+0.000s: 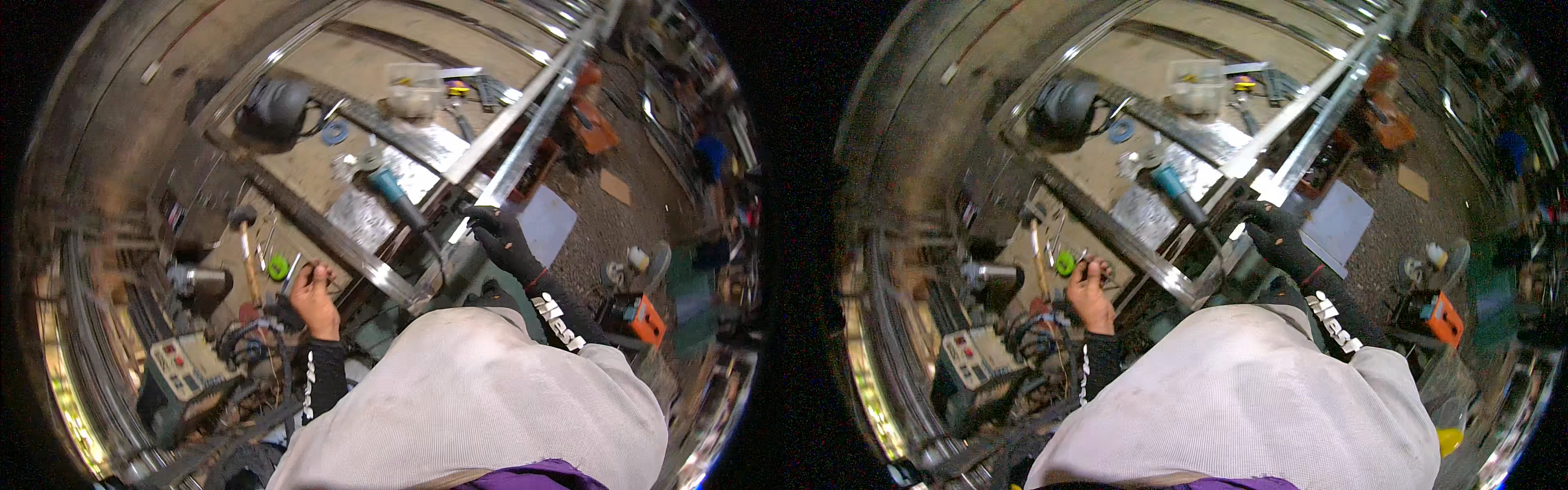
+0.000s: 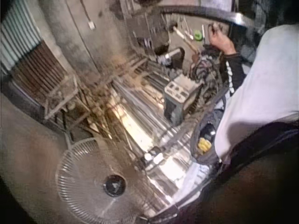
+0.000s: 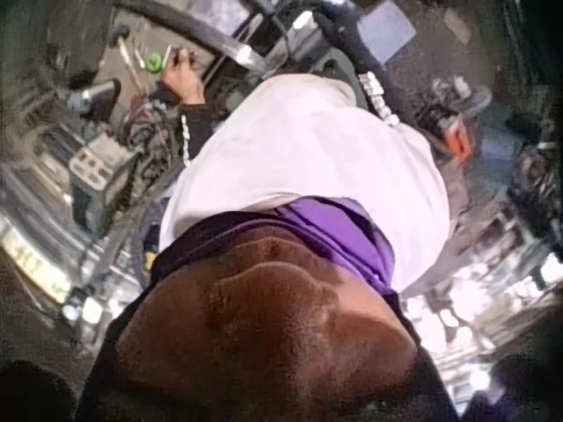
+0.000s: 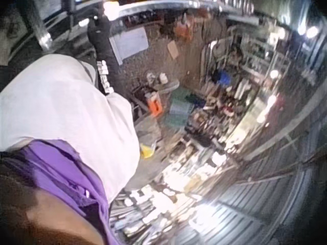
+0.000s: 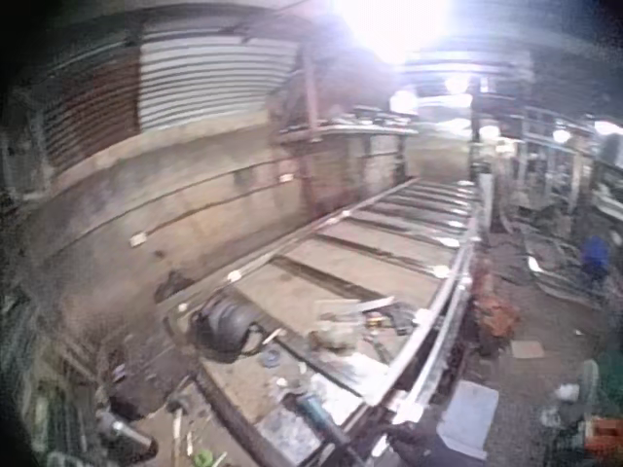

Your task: The person measures a metal frame with a tape measure and marks it with a pen. Then they use an angle grinder to cut the metal frame. Finally, they move to a chop saw and cut a metal rod.

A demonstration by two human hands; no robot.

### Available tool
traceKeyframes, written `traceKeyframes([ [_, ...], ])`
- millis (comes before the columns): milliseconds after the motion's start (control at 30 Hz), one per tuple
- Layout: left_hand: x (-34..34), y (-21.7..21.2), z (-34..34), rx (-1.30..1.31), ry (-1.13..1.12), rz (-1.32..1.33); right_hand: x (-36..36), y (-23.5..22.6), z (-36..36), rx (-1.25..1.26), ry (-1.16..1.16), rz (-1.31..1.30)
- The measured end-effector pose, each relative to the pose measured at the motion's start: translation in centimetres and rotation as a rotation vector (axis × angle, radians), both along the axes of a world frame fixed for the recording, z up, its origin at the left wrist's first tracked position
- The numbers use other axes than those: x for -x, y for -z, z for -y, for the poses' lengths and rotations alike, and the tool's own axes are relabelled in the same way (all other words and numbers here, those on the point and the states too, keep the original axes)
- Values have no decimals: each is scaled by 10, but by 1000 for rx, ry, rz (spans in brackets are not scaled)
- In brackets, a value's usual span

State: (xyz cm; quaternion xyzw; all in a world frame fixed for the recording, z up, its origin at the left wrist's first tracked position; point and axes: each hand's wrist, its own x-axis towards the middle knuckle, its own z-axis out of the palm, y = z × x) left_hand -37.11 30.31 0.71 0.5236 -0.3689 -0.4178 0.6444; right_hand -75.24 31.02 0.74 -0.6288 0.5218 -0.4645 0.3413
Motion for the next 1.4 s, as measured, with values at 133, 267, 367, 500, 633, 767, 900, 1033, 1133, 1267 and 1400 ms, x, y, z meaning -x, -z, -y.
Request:
traceKeyframes([
  [133,36,-22,31,82,137,-108,86,63,-33,-19,198,-199],
  [267,97,-43,68,-8,141,-58,187,183,-137,-209,501,-583],
  [367,173,-61,85,106,276,15,247,265,-244,-566,672,-436],
  [500,302,-86,83,162,404,19,293,316,-344,-985,873,-116],
  [633,443,-82,92,199,668,-90,335,324,-359,-1027,1054,154],
  [767,551,-69,90,199,891,-130,376,317,-358,-937,1185,290],
  [900,631,-61,83,252,1062,-145,398,316,-355,-868,1246,376],
  [1033,700,-52,96,191,1178,-95,411,319,-344,-855,1318,478],
  [1133,751,-33,115,89,1226,-115,426,327,-332,-864,1377,556],
  [1267,824,2,150,112,1264,48,467,340,-307,-877,1445,634],
  [1400,919,24,187,-2,1324,151,539,339,-271,-850,1546,671],
])
